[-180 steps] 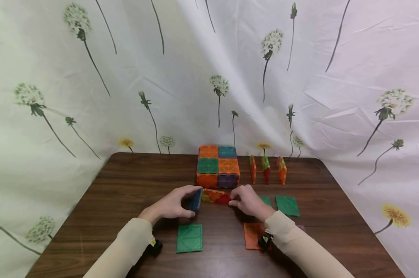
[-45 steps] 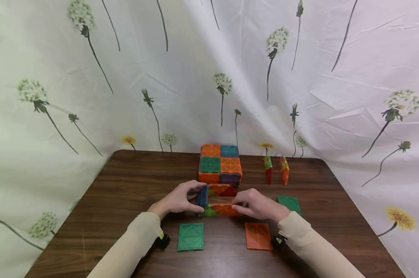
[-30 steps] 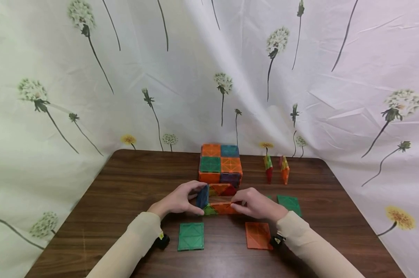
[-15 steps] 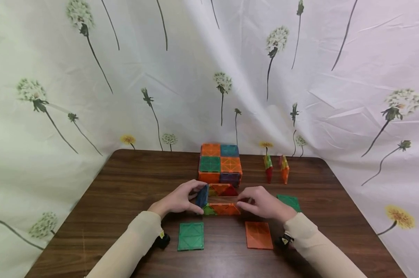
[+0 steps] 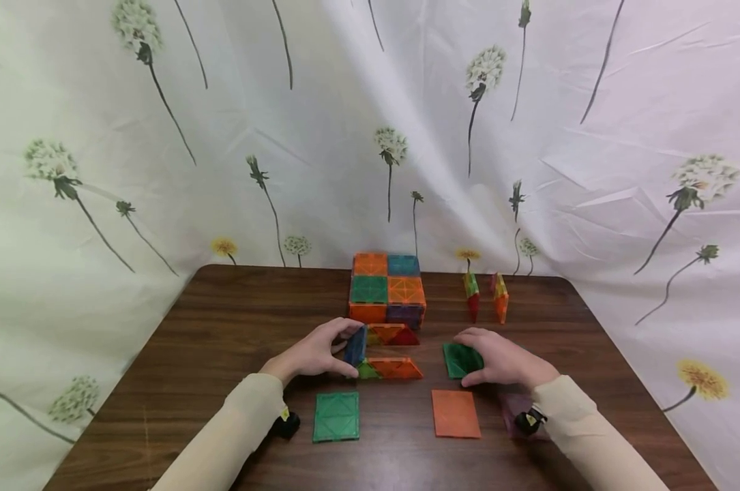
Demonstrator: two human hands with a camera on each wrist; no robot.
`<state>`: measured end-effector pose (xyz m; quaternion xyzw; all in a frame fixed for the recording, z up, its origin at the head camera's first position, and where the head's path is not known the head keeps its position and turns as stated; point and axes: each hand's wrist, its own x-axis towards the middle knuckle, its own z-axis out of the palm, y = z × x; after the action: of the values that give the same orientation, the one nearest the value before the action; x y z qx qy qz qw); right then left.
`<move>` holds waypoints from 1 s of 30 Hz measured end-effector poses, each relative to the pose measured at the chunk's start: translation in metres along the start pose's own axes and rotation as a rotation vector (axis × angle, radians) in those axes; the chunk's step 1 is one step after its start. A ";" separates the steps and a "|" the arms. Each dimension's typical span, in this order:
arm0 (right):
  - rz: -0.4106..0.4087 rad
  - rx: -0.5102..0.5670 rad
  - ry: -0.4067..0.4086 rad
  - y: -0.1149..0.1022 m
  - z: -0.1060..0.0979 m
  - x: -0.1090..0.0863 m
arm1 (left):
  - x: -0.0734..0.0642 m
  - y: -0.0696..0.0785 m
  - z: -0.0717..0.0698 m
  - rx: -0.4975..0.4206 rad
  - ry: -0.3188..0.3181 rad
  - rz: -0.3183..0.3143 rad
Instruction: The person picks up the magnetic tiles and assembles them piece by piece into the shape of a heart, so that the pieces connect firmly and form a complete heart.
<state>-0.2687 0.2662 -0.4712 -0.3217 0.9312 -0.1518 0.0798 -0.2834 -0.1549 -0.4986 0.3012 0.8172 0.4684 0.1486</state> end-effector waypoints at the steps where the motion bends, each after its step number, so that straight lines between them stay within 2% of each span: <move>1: -0.004 -0.007 -0.017 0.001 0.000 0.000 | -0.001 0.000 0.000 -0.002 0.000 -0.002; 6: -0.026 -0.022 -0.046 0.001 0.002 0.003 | -0.003 -0.001 0.000 -0.017 -0.002 -0.009; 11: -0.034 -0.031 -0.016 -0.001 0.001 0.006 | -0.002 0.000 0.000 -0.012 0.001 -0.009; 21: -0.090 0.119 0.118 -0.009 0.005 0.019 | 0.000 0.001 -0.001 -0.003 -0.002 -0.004; 30: -0.153 0.160 0.131 -0.019 0.012 0.030 | -0.001 0.003 0.000 -0.019 -0.009 0.008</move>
<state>-0.2784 0.2301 -0.4772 -0.3740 0.8919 -0.2521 0.0325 -0.2818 -0.1541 -0.4966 0.3054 0.8108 0.4752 0.1532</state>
